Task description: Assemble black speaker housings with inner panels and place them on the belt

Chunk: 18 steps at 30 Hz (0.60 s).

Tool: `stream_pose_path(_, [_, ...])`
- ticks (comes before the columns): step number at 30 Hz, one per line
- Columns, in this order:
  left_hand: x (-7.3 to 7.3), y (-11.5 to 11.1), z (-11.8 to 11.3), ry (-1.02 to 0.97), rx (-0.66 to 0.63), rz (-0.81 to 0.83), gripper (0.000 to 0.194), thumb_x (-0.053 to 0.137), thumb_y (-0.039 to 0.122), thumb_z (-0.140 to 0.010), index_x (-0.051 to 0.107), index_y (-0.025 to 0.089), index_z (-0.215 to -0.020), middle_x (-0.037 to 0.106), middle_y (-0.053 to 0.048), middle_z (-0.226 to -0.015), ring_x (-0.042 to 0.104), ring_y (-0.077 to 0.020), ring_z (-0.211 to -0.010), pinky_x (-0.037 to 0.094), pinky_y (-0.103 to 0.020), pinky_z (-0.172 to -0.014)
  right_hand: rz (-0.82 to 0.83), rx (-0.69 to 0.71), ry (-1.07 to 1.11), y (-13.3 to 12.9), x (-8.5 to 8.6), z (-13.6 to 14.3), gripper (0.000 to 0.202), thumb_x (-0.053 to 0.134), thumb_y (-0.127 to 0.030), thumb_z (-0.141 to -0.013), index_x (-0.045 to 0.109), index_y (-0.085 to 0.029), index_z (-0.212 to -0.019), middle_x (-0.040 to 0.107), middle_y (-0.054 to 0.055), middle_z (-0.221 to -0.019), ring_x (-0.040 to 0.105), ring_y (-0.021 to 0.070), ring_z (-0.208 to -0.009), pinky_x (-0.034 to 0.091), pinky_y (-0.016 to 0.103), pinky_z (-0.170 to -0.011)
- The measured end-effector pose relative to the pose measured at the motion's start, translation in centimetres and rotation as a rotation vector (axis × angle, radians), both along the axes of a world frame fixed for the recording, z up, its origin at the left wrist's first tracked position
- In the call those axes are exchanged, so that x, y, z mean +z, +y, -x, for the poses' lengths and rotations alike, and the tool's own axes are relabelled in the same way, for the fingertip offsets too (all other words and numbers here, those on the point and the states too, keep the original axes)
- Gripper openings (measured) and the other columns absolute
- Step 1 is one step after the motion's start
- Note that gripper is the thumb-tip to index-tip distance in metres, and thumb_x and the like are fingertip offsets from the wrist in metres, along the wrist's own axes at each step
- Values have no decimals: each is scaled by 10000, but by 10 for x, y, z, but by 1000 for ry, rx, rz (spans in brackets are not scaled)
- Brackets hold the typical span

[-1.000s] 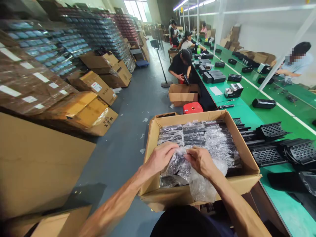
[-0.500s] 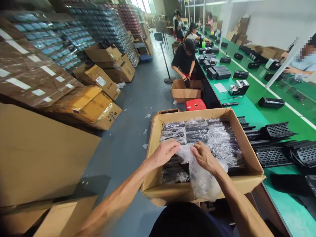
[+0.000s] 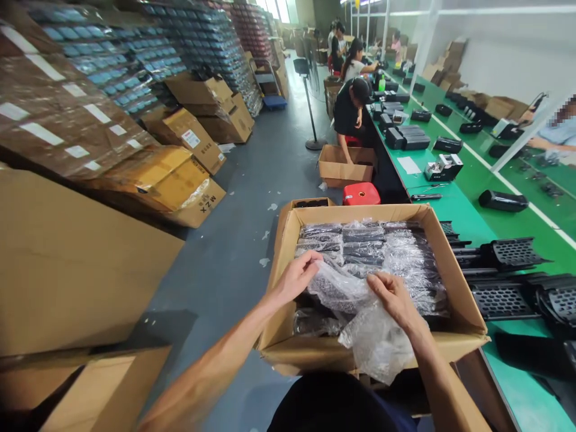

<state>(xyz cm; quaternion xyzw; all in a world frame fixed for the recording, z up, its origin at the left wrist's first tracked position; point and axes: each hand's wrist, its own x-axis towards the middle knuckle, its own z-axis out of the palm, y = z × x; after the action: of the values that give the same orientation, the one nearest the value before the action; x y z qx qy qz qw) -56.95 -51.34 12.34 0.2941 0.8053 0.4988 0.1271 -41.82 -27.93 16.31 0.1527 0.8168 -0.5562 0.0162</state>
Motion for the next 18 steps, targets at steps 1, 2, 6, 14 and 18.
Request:
stream_pose_path(1, [8,0,-1,-17,-6,-2,178,507,286,-950,657,191,-959,572,40,-687,494,-136,-613,364,-246,-572,-79,17,-5,3,0,-2,560,563,-751,-872,495,-219,-710,425,-42,-592,410,133,-551,321,260,-530])
stream_pose_path(2, [17,1,-3,-33,-34,-1,183,517,298,-945,662,187,-946,558,43,-674,480,-131,-607,351,-243,-566,-148,39,3,4,2,-3,512,623,-724,-850,599,-212,-851,533,-20,-658,500,161,-597,388,273,-563])
stream_pose_path(6, [47,20,-9,-82,-245,-44,236,539,355,-959,689,178,-913,633,15,-749,526,-130,-665,384,-241,-608,-298,186,198,-17,15,7,738,778,-585,-801,539,-262,-1420,677,131,-1226,662,287,-983,534,398,-805])
stream_pose_path(14, [27,8,-4,-252,-99,-431,598,568,719,-902,604,208,-1212,661,-74,-1068,643,-213,-966,507,-335,-902,55,-74,146,-25,-3,27,455,625,-608,-858,566,-200,-664,526,-3,-604,431,134,-547,341,256,-513])
stream_pose_path(18, [-1,-21,-27,-190,-151,-333,803,690,771,-774,532,217,-1333,626,-140,-1310,652,-281,-1110,512,-379,-968,351,-342,36,-25,-14,11,533,714,-715,-721,606,-193,-698,570,2,-574,453,137,-504,349,252,-487])
